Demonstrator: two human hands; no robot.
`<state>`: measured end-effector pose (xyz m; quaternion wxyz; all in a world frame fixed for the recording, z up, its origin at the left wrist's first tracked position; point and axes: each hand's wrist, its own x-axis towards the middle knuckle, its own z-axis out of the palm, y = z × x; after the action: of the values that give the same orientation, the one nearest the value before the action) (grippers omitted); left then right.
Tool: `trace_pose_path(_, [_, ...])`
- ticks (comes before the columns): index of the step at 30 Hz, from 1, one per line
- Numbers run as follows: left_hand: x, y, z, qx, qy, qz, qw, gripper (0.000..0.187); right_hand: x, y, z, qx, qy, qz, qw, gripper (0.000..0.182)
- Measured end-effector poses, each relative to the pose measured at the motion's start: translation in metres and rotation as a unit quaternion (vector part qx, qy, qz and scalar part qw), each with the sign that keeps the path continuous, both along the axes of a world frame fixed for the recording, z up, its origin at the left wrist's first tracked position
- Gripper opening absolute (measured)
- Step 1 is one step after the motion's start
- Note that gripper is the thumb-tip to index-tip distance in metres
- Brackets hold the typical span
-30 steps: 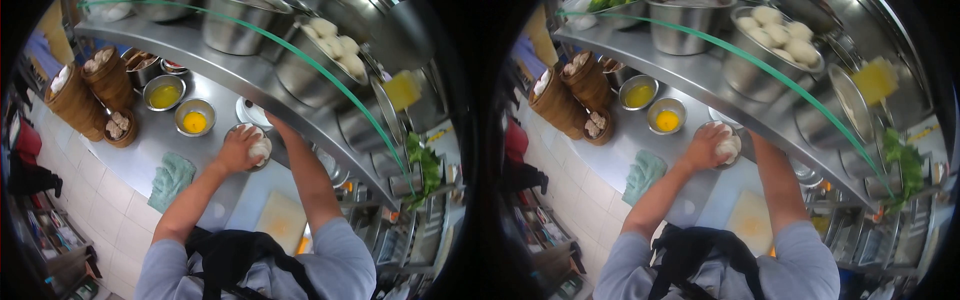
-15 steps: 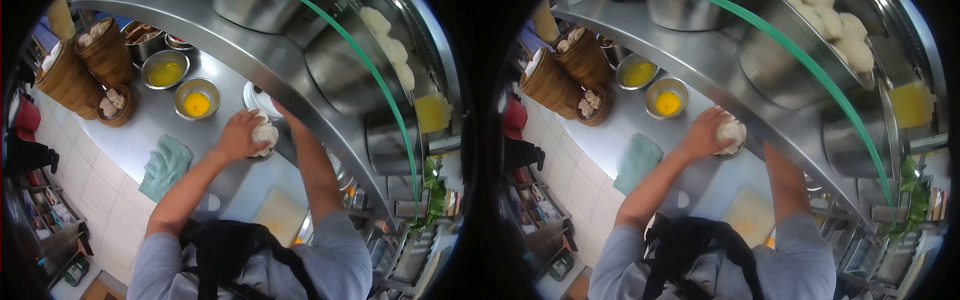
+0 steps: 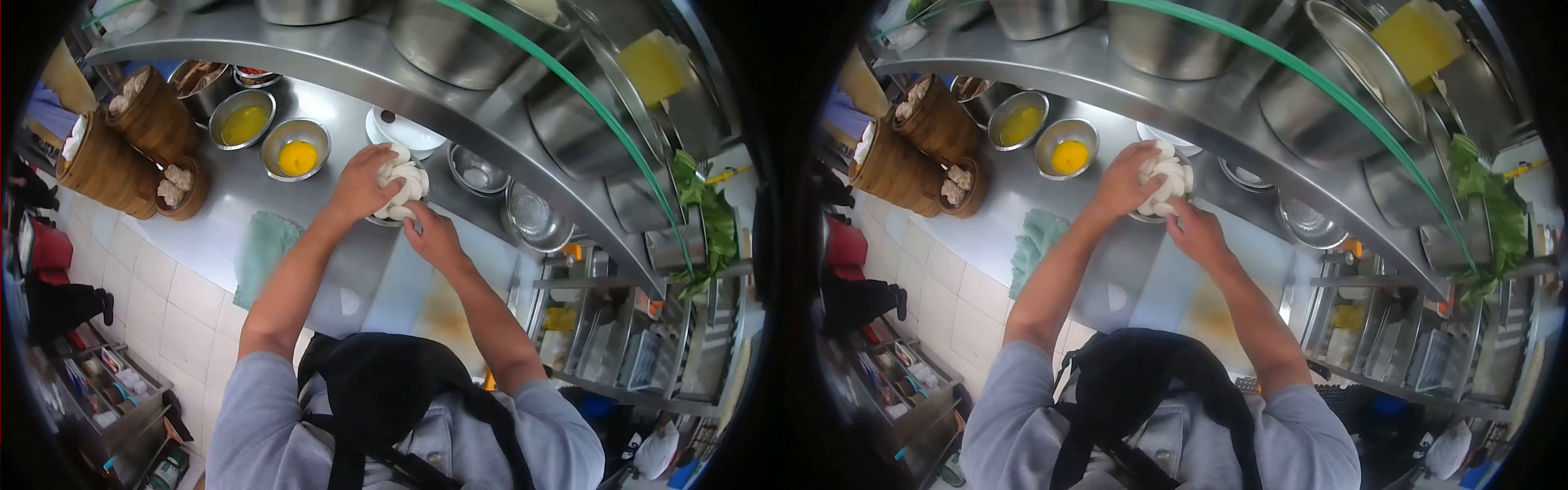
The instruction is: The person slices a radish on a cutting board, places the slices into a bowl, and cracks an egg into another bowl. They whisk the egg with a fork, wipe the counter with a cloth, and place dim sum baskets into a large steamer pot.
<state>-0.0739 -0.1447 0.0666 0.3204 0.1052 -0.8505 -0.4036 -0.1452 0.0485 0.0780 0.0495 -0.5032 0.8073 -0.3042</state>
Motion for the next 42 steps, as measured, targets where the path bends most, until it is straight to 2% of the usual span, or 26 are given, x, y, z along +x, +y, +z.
trace_pose_path(3, [0.002, 0.001, -0.001, -0.018, 0.026, 0.013, 0.999, 0.047, 0.003, -0.001, -0.003, 0.022, -0.025, -0.032, 0.999, 0.023])
trace_pose_path(5, [0.002, -0.001, -0.003, -0.014, 0.039, 0.019, 0.999, 0.045, 0.001, -0.004, -0.006, -0.015, 0.048, 0.017, 0.999, 0.021])
trace_pose_path(9, [0.004, -0.004, -0.004, 0.024, 0.069, 0.037, 0.997, 0.038, -0.005, -0.007, 0.002, 0.006, 0.095, 0.063, 0.993, 0.019])
trace_pose_path(15, [0.009, -0.008, -0.019, 0.117, 0.125, 0.088, 0.981, 0.030, 0.004, -0.003, 0.009, 0.032, 0.045, 0.012, 0.998, 0.021])
trace_pose_path(18, [0.019, -0.003, -0.026, 0.113, 0.102, 0.130, 0.980, 0.033, 0.010, 0.000, 0.003, 0.038, 0.027, -0.023, 0.999, 0.023])
trace_pose_path(20, [0.026, 0.003, -0.031, 0.110, 0.101, 0.134, 0.980, 0.036, 0.015, 0.001, 0.005, 0.092, -0.034, -0.062, 0.993, 0.023])
trace_pose_path(25, [0.047, 0.015, -0.036, 0.081, 0.134, 0.152, 0.976, 0.036, 0.011, 0.005, -0.007, 0.041, -0.016, -0.040, 0.998, 0.024])
trace_pose_path(27, [0.080, 0.022, -0.030, 0.111, 0.032, 0.093, 0.989, 0.033, 0.008, 0.007, -0.007, 0.027, -0.009, -0.034, 0.999, 0.025])
trace_pose_path(29, [0.122, 0.026, -0.025, -0.029, -0.105, -0.013, 0.994, 0.035, 0.008, 0.012, -0.006, 0.002, 0.007, -0.018, 1.000, 0.027])
trace_pose_path(31, [0.161, 0.040, -0.023, -0.149, -0.144, -0.103, 0.973, 0.040, 0.010, 0.014, 0.002, 0.021, -0.032, -0.038, 0.999, 0.028])
trace_pose_path(33, [0.186, 0.060, -0.013, -0.144, -0.172, -0.168, 0.960, 0.043, 0.012, 0.017, 0.001, 0.040, -0.070, -0.055, 0.995, 0.028])
trace_pose_path(36, [0.197, 0.080, -0.016, -0.214, -0.208, -0.219, 0.929, 0.042, 0.014, 0.020, -0.005, 0.031, -0.088, -0.076, 0.993, 0.035])
trace_pose_path(38, [0.191, 0.084, -0.021, -0.210, -0.216, -0.214, 0.929, 0.041, 0.018, 0.019, 0.001, 0.051, -0.133, -0.106, 0.984, 0.040])
trace_pose_path(41, [0.180, 0.081, -0.021, -0.205, -0.239, -0.216, 0.924, 0.041, 0.019, 0.024, -0.005, 0.013, -0.126, -0.121, 0.985, 0.043])
trace_pose_path(42, [0.177, 0.078, -0.019, -0.211, -0.231, -0.178, 0.933, 0.042, 0.020, 0.026, -0.002, 0.008, -0.126, -0.125, 0.984, 0.043])
